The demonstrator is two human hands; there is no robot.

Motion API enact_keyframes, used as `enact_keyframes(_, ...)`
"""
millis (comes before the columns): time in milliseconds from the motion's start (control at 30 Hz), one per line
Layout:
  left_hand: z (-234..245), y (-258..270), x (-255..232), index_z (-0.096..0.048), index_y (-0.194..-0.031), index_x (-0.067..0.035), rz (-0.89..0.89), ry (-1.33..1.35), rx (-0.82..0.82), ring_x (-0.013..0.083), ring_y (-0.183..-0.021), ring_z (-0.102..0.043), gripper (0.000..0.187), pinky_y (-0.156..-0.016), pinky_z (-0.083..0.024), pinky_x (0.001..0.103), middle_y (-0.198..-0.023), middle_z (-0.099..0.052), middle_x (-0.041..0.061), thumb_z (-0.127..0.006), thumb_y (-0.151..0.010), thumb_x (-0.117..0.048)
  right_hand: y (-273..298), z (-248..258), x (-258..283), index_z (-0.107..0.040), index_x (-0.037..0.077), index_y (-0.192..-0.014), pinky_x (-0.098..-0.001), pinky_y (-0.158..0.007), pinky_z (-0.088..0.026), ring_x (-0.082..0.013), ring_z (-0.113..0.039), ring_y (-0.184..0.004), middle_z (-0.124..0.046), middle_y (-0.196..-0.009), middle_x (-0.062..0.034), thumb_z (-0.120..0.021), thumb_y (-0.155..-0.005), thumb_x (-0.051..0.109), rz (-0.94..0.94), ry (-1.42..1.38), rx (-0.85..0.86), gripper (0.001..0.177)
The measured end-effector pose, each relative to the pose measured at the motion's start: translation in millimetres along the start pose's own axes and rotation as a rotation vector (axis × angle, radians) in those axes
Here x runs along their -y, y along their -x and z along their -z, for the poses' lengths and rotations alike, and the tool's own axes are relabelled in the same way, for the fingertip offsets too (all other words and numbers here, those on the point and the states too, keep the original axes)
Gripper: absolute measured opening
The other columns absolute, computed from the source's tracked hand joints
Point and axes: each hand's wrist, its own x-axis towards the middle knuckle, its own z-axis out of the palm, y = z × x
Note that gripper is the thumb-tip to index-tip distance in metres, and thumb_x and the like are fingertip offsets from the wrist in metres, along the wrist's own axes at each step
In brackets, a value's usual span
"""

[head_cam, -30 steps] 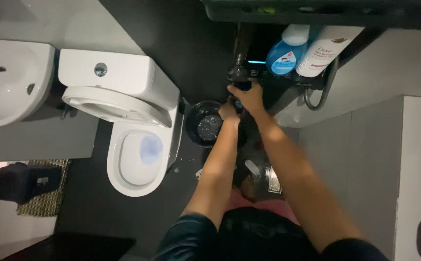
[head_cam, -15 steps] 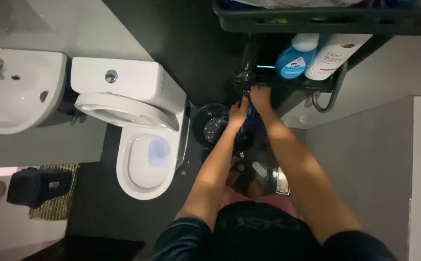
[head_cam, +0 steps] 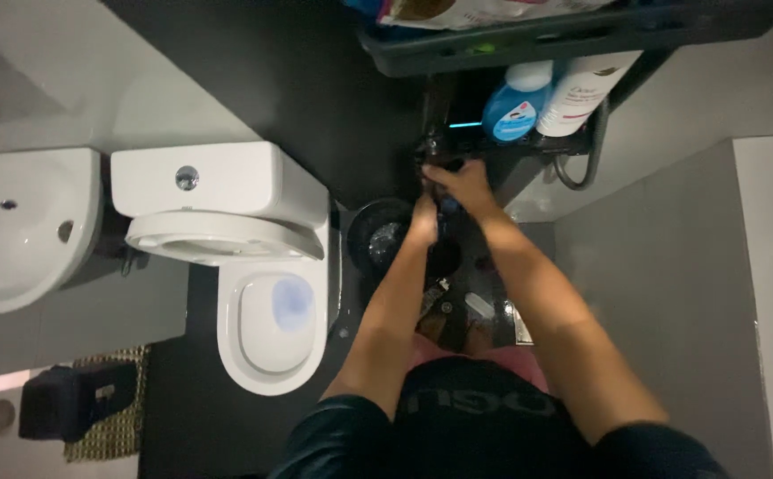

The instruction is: The person organizes bottles on a bathroom shelf, uses a bidet spray to rinse a bin and the tiled floor, removes a floor grate, and handles a cleaning bottle.

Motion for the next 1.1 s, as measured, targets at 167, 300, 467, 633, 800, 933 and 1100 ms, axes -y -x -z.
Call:
enact_keyframes(167,19,-1,-12,-0.051,-0.140,-0.009,0.097,-0.049,0.252,0.0317,-0.102,-0.063,0.063,-0.088,-0.052,0.041,-0.123,-0.065,0.016,-0.039,-0.100,-0.056,4,4,-27,-0.067,-0.002,-0.111,-0.0369,-0.082,-0.054,-0.0233,-0.070,-0.092,-0.074,-0.099,-0.0130,-0.081,-0.084,0.024,-0.076,0.068,-0.077,0.040)
enact_keyframes(300,21,-30,3,-0.053,-0.138,-0.009,-0.100,-0.199,0.067,0.0309,-0.100,-0.064,0.056,-0.085,-0.053,0.040,-0.122,-0.066,0.015,-0.044,-0.100,-0.049,20,7,-36,-0.055,-0.001,-0.123,-0.0385,-0.086,-0.054,-0.0266,-0.069,-0.098,-0.071,-0.106,-0.0161,-0.086,-0.077,0.029,-0.102,0.134,-0.085,0.063)
enact_keyframes(467,15,-39,16,-0.056,-0.134,-0.008,-0.177,-0.265,-0.071,0.0299,-0.098,-0.065,0.048,-0.082,-0.054,0.039,-0.121,-0.067,0.014,-0.050,-0.099,-0.041,44,4,-23,-0.044,0.000,-0.133,-0.0406,-0.092,-0.054,-0.0297,-0.069,-0.105,-0.069,-0.114,-0.0190,-0.093,-0.065,0.031,-0.022,0.218,-0.121,0.089)
enact_keyframes(633,10,-38,15,-0.058,-0.131,-0.008,-0.114,-0.128,0.021,0.0289,-0.095,-0.066,0.041,-0.079,-0.055,0.039,-0.120,-0.068,0.013,-0.057,-0.099,-0.033,64,42,-29,-0.049,0.004,-0.130,-0.0412,-0.098,-0.054,-0.0302,-0.067,-0.110,-0.069,-0.118,-0.0178,-0.096,-0.068,0.023,0.007,0.214,-0.243,0.081)
enact_keyframes(800,19,-33,8,-0.061,-0.128,-0.008,-0.009,0.044,0.162,0.0279,-0.093,-0.067,0.034,-0.076,-0.056,0.038,-0.119,-0.069,0.013,-0.063,-0.098,-0.024,101,173,6,-0.053,0.002,-0.123,-0.0409,-0.082,-0.057,-0.0247,-0.065,-0.093,-0.066,-0.105,-0.0157,-0.094,-0.061,0.018,-0.177,0.461,-0.367,0.076)
enact_keyframes(933,26,-35,-2,-0.063,-0.126,-0.004,0.048,0.160,0.154,0.0303,-0.101,-0.068,0.035,-0.086,-0.057,0.040,-0.122,-0.069,0.016,-0.063,-0.097,-0.023,102,336,31,-0.056,0.003,-0.131,-0.0375,-0.091,-0.057,-0.0203,-0.067,-0.104,-0.068,-0.115,-0.0068,-0.088,-0.082,0.009,-0.120,0.482,-0.594,0.059)
enact_keyframes(1100,25,-30,-2,-0.062,-0.122,0.002,0.083,0.258,0.099,0.0356,-0.114,-0.067,0.035,-0.103,-0.054,0.046,-0.124,-0.068,0.020,-0.065,-0.095,-0.020,75,504,13,-0.043,-0.006,-0.139,-0.0363,-0.094,-0.056,-0.0201,-0.062,-0.109,-0.060,-0.121,-0.0074,-0.088,-0.082,0.009,0.188,0.428,-0.668,0.074)
